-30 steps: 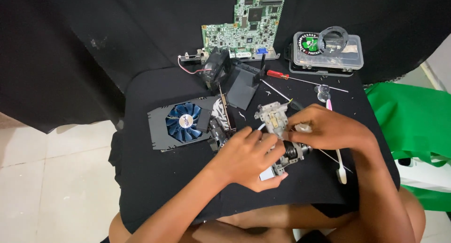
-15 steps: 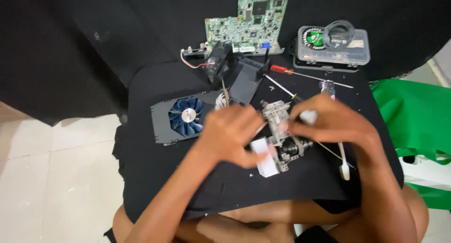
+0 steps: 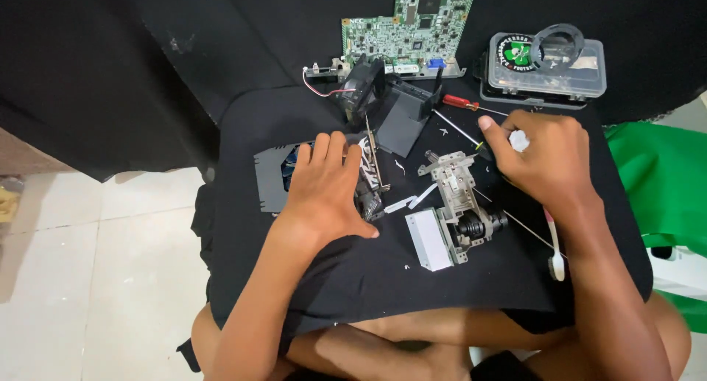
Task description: Cleaning a heatsink with a cloth and then using a screwdriver to work on electronic components.
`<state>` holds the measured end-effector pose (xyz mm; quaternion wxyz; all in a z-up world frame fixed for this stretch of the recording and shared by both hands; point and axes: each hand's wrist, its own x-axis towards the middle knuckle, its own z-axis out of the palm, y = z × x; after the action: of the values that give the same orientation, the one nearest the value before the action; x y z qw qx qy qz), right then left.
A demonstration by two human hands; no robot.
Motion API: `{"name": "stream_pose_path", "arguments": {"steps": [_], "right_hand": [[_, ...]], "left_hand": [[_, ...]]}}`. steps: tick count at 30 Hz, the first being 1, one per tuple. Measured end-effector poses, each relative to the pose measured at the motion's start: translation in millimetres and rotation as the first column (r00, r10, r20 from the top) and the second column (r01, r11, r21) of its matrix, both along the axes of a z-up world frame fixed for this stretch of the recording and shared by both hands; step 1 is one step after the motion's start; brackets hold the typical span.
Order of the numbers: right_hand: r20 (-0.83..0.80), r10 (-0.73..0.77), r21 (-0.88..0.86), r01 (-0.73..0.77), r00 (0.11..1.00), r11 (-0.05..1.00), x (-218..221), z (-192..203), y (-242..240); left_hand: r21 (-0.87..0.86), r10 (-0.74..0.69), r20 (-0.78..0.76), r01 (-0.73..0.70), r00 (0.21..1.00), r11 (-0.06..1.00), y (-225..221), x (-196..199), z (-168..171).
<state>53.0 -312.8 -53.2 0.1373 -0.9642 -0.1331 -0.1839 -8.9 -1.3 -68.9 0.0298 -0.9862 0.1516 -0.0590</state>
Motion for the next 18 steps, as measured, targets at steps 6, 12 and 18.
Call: {"name": "stream_pose_path", "arguments": {"steps": [6,12,18], "right_hand": [[0.002,0.021,0.02,-0.021,1.0,1.0,1,-1,0],[-0.014,0.04,0.044,-0.039,0.999,0.998,2,-3,-2],[0.014,0.136,0.155,-0.136,0.991,0.979,-12,26,14]], "left_hand": [[-0.082,-0.115,0.05,0.119,0.992,0.99,2,1,12],[-0.393,-0.156,-0.268,0.04,0.951,0.919,2,-3,69],[-0.234,-0.215,-0.123,0.182,0.969,0.955,-6,-2,41]]}}
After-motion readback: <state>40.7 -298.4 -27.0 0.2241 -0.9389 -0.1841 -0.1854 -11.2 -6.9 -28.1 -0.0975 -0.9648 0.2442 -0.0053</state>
